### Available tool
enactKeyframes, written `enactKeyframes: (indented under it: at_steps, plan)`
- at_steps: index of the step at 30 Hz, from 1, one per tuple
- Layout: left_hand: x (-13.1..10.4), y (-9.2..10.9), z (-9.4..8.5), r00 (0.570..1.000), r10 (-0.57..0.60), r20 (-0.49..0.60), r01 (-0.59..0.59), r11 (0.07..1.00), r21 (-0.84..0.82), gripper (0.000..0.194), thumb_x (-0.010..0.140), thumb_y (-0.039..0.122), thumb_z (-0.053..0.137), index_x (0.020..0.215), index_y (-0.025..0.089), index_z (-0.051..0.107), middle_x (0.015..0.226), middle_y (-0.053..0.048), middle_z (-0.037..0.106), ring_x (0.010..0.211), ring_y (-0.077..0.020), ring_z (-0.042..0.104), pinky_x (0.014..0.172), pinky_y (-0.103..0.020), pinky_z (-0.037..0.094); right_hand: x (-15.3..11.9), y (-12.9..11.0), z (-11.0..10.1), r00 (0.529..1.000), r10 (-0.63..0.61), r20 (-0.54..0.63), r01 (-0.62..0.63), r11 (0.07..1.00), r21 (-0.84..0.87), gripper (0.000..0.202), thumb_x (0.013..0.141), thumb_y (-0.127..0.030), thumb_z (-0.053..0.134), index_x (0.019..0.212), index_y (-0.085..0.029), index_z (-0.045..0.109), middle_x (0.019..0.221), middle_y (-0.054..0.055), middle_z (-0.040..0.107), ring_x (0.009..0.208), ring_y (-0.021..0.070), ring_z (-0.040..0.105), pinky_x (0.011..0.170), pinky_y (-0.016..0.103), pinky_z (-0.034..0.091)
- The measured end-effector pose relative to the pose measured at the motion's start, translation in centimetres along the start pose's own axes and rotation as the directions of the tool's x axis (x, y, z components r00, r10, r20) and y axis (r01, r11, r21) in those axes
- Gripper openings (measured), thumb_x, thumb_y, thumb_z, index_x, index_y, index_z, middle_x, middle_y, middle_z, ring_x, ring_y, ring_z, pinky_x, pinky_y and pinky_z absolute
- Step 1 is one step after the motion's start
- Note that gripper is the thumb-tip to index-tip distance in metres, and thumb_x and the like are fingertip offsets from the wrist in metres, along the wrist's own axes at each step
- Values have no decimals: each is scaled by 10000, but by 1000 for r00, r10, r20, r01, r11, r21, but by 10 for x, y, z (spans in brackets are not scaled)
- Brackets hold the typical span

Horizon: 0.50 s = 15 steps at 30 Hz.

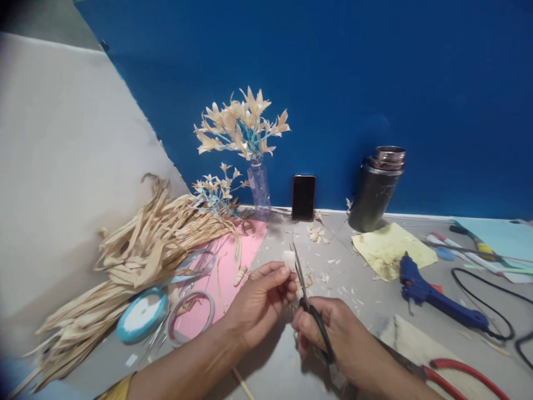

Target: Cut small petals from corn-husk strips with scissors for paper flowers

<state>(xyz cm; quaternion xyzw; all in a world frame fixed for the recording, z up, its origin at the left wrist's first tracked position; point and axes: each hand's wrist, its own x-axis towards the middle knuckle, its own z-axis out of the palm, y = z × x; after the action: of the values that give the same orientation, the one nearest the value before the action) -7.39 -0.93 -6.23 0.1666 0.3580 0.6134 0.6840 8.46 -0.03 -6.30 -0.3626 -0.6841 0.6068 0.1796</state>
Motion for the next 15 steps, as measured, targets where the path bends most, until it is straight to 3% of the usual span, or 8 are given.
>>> enactKeyframes:
  at_steps: [9,15]
  plan:
    - [0,-1,0,1000,-10,-3,10,999,-52,283,595,140,840,776,133,622,666,-10,633,592,-103,587,573,-218,427,-1,1,4,998,62,7,-62,998,-14,471,847,-614,512,706,-167,564,625,12,556,545,120,420,516,246,310]
    - [-2,-2,2,1000,-14,28,14,999,-28,266,611,148,824,766,134,608,652,-14,639,590,-102,588,575,-213,416,-1,2,4,1000,20,-6,-20,1000,20,517,830,-671,518,674,-178,536,602,-1,527,541,120,423,525,239,326]
